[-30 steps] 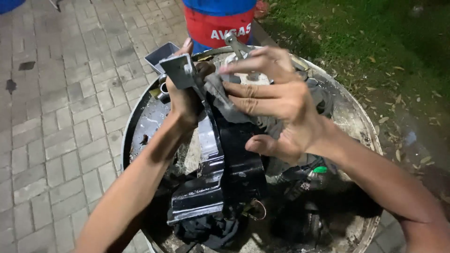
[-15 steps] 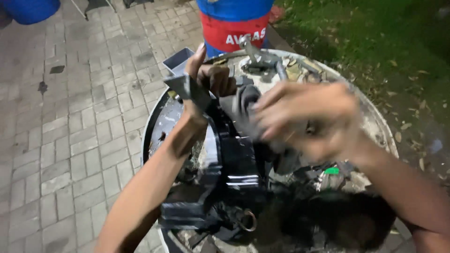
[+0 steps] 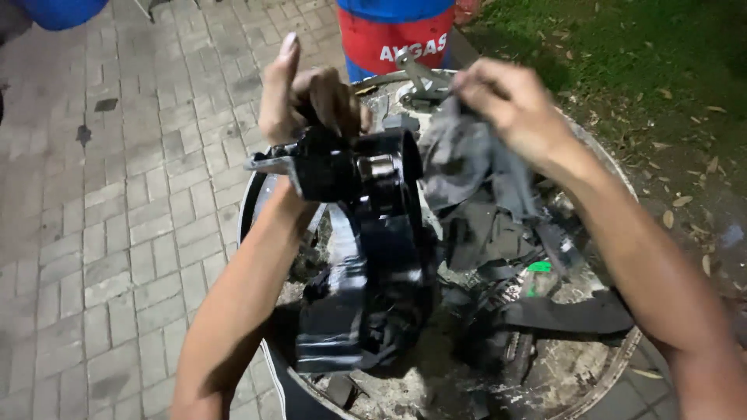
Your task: Wiping down a disassembled engine casing with a cloth to remove dirt or grease
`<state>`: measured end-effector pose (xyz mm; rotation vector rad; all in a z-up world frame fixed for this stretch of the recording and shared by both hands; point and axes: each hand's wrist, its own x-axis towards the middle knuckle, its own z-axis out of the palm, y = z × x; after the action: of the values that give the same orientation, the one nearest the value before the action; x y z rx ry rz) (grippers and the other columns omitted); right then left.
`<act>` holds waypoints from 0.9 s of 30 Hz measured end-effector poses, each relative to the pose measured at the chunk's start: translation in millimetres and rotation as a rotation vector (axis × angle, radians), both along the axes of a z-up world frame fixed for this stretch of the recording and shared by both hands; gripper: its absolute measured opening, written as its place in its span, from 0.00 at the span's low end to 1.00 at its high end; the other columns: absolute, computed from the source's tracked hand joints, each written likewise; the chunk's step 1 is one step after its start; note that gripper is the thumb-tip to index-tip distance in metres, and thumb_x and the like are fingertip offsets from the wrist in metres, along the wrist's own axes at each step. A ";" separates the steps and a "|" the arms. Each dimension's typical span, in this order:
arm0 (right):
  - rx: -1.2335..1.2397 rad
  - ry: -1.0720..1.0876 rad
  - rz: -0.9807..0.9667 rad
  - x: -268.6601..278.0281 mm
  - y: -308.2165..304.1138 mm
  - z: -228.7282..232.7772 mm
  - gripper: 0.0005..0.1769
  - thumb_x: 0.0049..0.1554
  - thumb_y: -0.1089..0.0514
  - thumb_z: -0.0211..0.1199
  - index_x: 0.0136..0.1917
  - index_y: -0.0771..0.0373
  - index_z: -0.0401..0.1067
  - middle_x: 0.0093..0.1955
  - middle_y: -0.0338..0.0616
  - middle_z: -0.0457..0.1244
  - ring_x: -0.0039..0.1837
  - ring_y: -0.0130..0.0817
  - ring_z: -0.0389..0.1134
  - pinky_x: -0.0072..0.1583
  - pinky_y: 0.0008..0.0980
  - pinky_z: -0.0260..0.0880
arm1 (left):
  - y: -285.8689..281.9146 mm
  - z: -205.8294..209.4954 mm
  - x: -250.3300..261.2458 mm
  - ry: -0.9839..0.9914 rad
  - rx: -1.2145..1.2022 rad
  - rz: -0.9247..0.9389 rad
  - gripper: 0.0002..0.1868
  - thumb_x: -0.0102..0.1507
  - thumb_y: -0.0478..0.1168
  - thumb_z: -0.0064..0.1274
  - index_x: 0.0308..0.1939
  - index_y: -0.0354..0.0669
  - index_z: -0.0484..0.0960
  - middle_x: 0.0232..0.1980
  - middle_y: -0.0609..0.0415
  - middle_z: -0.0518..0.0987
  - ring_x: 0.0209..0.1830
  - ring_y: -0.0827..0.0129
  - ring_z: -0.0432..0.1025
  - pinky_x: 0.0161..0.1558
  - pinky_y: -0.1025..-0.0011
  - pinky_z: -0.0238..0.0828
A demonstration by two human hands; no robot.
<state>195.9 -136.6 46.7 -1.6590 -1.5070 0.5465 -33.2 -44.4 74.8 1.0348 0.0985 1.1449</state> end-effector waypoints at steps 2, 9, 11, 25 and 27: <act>-0.059 0.159 0.082 5.5 10.8 -21.3 0.16 0.68 0.51 0.44 0.58 0.61 0.68 0.52 0.45 0.66 0.47 0.33 0.66 0.48 0.35 0.66 | 2.6 2.0 4.0 -0.015 0.033 0.018 0.28 0.59 0.59 0.45 0.10 0.50 0.63 0.11 0.58 0.59 0.08 0.74 0.57 0.14 0.75 0.61; -0.019 1.248 0.220 21.1 48.0 -131.1 0.11 0.63 0.42 0.58 0.57 0.44 0.69 0.45 0.25 0.63 0.49 0.15 0.65 0.51 0.18 0.65 | -10.3 33.7 21.0 -0.109 0.345 0.343 0.26 0.63 0.60 0.39 0.17 0.51 0.58 0.15 0.57 0.56 0.12 0.72 0.55 0.18 0.74 0.55; -0.062 1.319 0.250 11.4 39.4 -112.9 0.20 0.62 0.39 0.56 0.58 0.54 0.71 0.49 0.38 0.66 0.51 0.29 0.68 0.53 0.29 0.68 | 0.2 31.9 32.4 -0.166 0.405 0.312 0.27 0.64 0.61 0.38 0.17 0.49 0.61 0.15 0.56 0.59 0.12 0.71 0.58 0.19 0.74 0.59; -0.578 0.323 -0.334 34.3 4.9 20.6 0.37 0.50 0.44 0.54 0.74 0.33 0.58 0.86 0.29 0.45 0.86 0.39 0.39 0.74 0.78 0.25 | 6.7 -62.1 29.6 0.178 0.465 0.366 0.15 0.66 0.35 0.35 0.56 0.51 0.66 0.56 0.51 0.70 0.54 0.65 0.74 0.59 0.61 0.80; -0.567 0.102 -0.088 40.3 5.1 28.6 0.28 0.51 0.44 0.54 0.66 0.42 0.66 0.76 0.29 0.60 0.82 0.36 0.53 0.78 0.67 0.25 | -27.9 -53.5 14.1 0.427 0.387 0.120 0.44 0.64 0.73 0.38 0.70 0.45 0.54 0.75 0.45 0.60 0.78 0.56 0.57 0.79 0.43 0.54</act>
<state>236.1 -131.5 75.3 -2.0704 -1.2636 1.0640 -19.0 -72.3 21.3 1.6293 0.2887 1.0560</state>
